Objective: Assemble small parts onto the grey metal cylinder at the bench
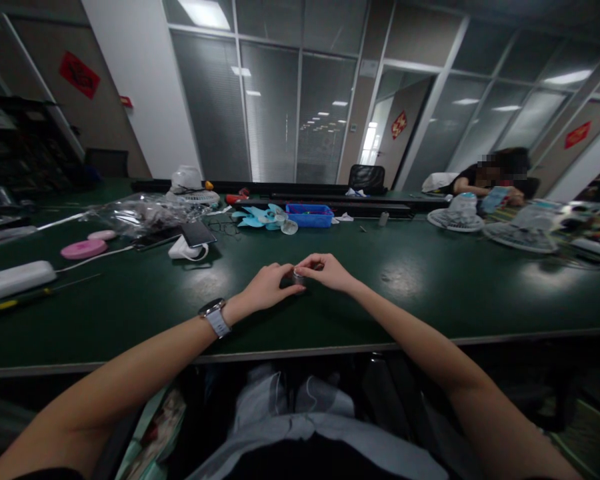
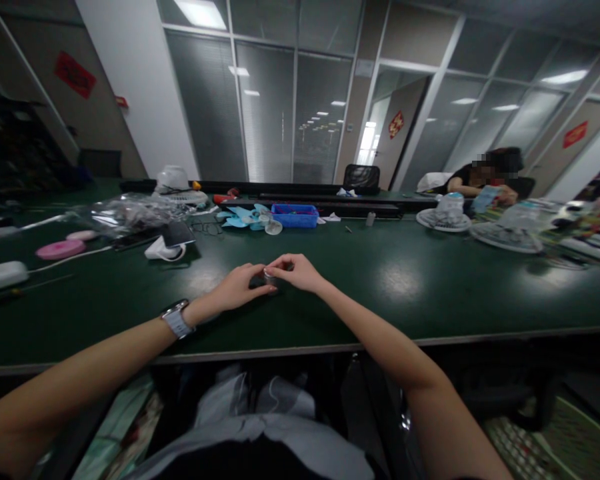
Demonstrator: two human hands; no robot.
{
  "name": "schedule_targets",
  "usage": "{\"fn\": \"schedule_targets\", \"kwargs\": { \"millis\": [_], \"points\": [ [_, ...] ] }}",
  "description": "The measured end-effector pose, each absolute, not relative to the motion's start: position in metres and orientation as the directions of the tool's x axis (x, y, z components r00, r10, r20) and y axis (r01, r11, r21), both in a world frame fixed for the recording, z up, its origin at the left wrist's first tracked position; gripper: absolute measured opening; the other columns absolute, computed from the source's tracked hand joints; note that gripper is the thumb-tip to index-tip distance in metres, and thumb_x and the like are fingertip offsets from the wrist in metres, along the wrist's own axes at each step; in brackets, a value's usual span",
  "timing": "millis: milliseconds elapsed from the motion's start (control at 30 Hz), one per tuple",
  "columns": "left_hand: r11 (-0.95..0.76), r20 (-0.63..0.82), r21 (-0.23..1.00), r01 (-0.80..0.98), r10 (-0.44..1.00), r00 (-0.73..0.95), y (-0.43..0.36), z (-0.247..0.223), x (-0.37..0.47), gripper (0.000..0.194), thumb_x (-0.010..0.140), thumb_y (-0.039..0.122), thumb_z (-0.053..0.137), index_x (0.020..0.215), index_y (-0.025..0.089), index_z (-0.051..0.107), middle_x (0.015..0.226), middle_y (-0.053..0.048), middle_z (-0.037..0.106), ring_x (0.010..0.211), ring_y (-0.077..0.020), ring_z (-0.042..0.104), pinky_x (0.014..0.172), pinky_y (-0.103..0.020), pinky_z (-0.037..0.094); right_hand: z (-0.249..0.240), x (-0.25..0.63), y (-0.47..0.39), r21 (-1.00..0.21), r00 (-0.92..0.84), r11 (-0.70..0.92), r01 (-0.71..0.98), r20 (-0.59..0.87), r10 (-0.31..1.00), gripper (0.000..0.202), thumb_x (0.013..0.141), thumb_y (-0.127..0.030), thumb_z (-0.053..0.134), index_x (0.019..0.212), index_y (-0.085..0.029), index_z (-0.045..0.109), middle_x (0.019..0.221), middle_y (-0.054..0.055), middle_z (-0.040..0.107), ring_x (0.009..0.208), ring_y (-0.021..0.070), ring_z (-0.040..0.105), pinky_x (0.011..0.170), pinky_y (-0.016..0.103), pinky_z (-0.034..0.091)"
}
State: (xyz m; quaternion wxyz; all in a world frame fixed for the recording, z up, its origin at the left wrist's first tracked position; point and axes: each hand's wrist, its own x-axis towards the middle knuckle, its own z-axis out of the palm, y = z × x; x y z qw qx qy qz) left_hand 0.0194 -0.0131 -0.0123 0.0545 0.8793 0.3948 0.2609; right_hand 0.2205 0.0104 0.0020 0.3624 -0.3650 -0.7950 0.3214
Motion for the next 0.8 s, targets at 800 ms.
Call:
{"fn": "schedule_targets", "kwargs": {
  "millis": [800],
  "points": [
    [-0.69,0.413,0.305,0.657,0.717,0.561,-0.0139,-0.0113,0.0206,0.044,0.084,0.055,0.055,0.11,0.02,0.06,0.092,-0.006,0.066,0.082,-0.0209,0.058,0.072,-0.032,0.044,0.0085,0.2252,0.0025,-0.516,-0.508,0.732,0.446,0.527,0.681,0.02,0.085,-0.035,0.061,0.09,-0.02,0.073,0.08,0.002,0.059,0.073,0.0125,0.055,0.069,0.026,0.043]
  ]
}}
